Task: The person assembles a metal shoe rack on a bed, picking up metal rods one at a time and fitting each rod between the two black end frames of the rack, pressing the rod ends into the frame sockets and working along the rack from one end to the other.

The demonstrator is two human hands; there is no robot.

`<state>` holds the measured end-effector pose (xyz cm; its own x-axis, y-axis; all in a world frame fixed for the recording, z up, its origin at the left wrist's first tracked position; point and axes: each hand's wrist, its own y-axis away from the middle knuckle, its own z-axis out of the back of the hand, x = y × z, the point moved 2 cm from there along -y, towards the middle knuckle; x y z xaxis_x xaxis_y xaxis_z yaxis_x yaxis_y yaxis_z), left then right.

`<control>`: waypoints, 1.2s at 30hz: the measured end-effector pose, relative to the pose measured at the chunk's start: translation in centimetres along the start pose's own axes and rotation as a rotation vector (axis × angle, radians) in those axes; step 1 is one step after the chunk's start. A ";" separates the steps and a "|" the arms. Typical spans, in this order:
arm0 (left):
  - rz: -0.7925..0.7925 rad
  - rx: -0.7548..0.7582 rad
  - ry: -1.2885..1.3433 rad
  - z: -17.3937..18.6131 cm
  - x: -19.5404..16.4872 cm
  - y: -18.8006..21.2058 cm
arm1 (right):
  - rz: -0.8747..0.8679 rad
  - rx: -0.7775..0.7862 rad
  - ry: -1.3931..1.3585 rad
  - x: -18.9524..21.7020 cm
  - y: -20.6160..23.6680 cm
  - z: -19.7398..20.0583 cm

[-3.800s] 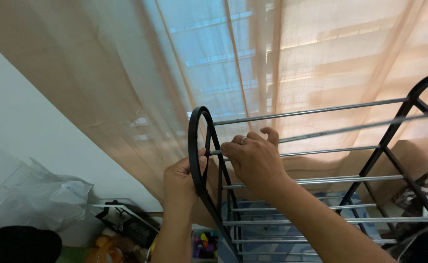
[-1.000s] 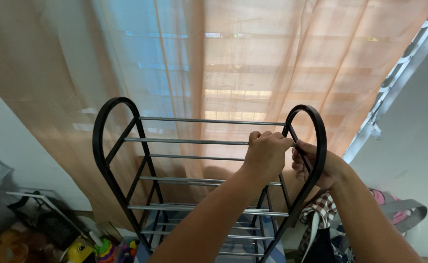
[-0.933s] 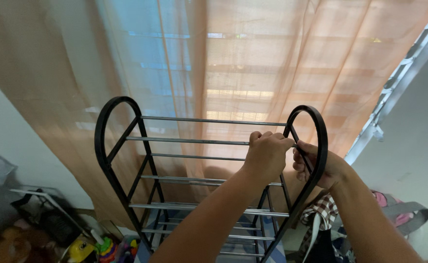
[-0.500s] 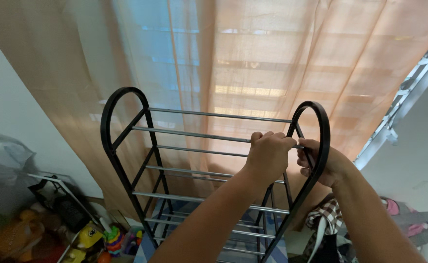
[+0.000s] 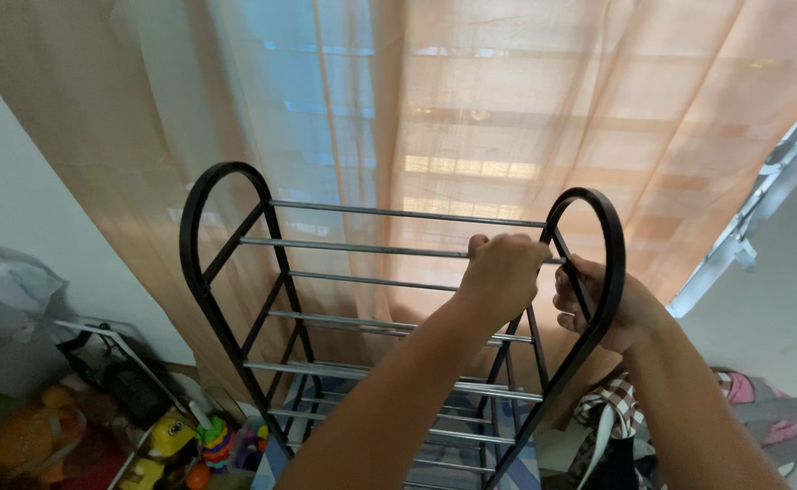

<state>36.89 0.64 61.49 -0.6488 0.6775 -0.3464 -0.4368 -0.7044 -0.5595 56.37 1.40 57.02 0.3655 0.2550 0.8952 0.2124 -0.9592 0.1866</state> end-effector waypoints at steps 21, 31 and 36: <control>-0.134 -0.168 0.041 0.1 0.3 1.0 | 0.167 -0.106 0.108 -0.2 0.3 -1.1; -0.164 -0.151 0.005 0.4 0.1 1.3 | 0.176 -0.089 0.115 -0.3 -0.2 -0.5; -0.214 -0.184 0.000 0.1 0.1 1.7 | 0.181 -0.174 0.123 -0.5 -0.7 -0.7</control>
<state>35.99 -0.54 60.60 -0.5539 0.8068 -0.2057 -0.4436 -0.4951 -0.7471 55.39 1.83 56.79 0.2685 0.0711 0.9606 -0.0090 -0.9970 0.0764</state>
